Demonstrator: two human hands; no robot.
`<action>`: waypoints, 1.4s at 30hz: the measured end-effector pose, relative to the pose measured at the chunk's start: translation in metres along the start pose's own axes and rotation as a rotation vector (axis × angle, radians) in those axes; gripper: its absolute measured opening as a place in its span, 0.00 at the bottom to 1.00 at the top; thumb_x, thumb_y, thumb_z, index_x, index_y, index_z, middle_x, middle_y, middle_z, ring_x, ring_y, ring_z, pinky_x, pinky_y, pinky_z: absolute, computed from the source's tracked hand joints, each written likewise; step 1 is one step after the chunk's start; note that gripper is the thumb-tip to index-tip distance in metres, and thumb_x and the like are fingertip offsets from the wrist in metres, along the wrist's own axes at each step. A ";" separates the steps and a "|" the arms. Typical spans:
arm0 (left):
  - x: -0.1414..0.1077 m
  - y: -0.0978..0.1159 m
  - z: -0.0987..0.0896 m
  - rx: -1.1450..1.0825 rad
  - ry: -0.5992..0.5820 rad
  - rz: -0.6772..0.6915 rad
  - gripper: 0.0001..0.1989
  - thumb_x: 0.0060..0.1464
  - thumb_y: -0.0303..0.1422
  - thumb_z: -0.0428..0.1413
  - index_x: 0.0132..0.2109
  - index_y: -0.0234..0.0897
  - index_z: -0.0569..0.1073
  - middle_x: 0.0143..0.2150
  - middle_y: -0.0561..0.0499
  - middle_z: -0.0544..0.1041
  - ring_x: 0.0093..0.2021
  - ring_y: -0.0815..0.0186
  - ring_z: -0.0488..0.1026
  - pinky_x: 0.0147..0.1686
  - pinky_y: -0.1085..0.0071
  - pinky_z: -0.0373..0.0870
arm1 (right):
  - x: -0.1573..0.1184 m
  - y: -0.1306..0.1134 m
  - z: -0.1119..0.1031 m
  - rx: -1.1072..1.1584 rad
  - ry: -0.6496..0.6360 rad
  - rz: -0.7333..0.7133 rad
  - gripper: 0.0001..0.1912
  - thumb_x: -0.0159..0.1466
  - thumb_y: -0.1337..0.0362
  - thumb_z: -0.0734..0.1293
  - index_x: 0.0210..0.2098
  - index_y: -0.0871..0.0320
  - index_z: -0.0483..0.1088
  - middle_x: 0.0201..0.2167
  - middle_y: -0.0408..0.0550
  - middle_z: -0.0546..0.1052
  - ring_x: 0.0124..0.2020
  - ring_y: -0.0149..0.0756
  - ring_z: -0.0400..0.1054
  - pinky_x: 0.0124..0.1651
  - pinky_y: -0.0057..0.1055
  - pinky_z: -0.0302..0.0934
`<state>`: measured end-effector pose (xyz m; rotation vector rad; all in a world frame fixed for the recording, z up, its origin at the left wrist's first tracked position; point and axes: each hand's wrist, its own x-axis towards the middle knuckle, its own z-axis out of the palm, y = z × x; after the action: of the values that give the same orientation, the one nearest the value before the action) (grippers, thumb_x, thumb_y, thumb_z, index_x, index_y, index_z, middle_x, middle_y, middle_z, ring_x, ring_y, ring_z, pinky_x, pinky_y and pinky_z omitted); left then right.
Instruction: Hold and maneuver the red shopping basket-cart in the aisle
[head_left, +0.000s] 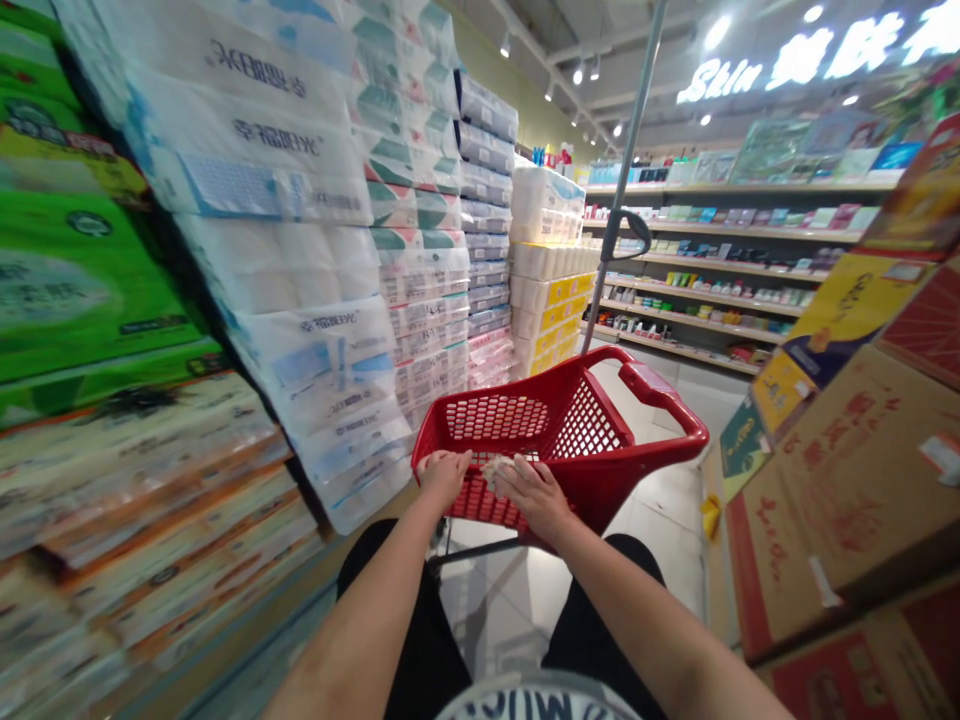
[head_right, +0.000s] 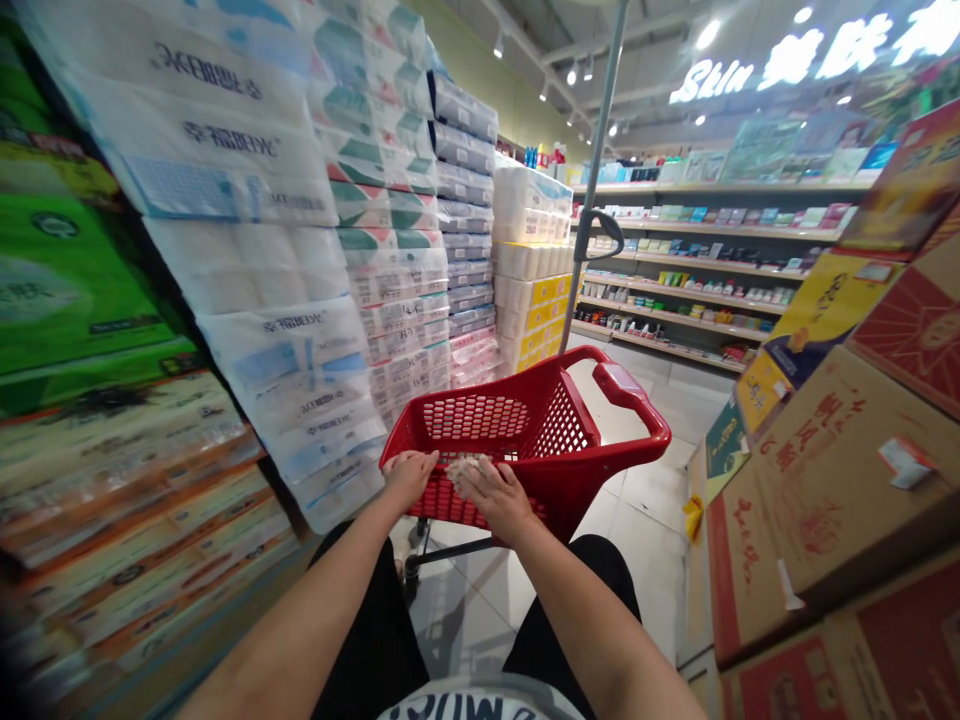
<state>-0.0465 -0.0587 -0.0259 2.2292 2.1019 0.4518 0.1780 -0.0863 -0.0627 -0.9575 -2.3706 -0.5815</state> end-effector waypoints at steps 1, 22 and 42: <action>0.001 0.000 0.001 -0.002 -0.001 0.007 0.19 0.64 0.40 0.40 0.48 0.52 0.75 0.48 0.53 0.78 0.53 0.61 0.66 0.54 0.58 0.54 | -0.004 0.000 0.001 0.001 0.001 -0.021 0.22 0.69 0.65 0.58 0.61 0.44 0.60 0.59 0.41 0.68 0.63 0.40 0.53 0.60 0.38 0.47; 0.000 0.006 0.009 -0.073 0.079 0.002 0.21 0.64 0.44 0.38 0.42 0.48 0.75 0.48 0.54 0.77 0.52 0.60 0.65 0.51 0.57 0.55 | -0.026 -0.004 0.006 0.186 -0.196 0.089 0.21 0.67 0.67 0.59 0.59 0.54 0.66 0.58 0.48 0.68 0.56 0.42 0.57 0.57 0.35 0.60; -0.017 0.011 -0.002 -0.028 0.048 0.010 0.21 0.64 0.42 0.37 0.46 0.50 0.75 0.50 0.53 0.77 0.51 0.60 0.67 0.49 0.58 0.58 | -0.013 -0.017 -0.021 0.100 -0.329 0.059 0.22 0.69 0.64 0.58 0.61 0.53 0.62 0.56 0.50 0.69 0.53 0.41 0.59 0.53 0.35 0.62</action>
<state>-0.0366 -0.0770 -0.0247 2.2363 2.0948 0.5373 0.1796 -0.1161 -0.0573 -1.1467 -2.6173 -0.2962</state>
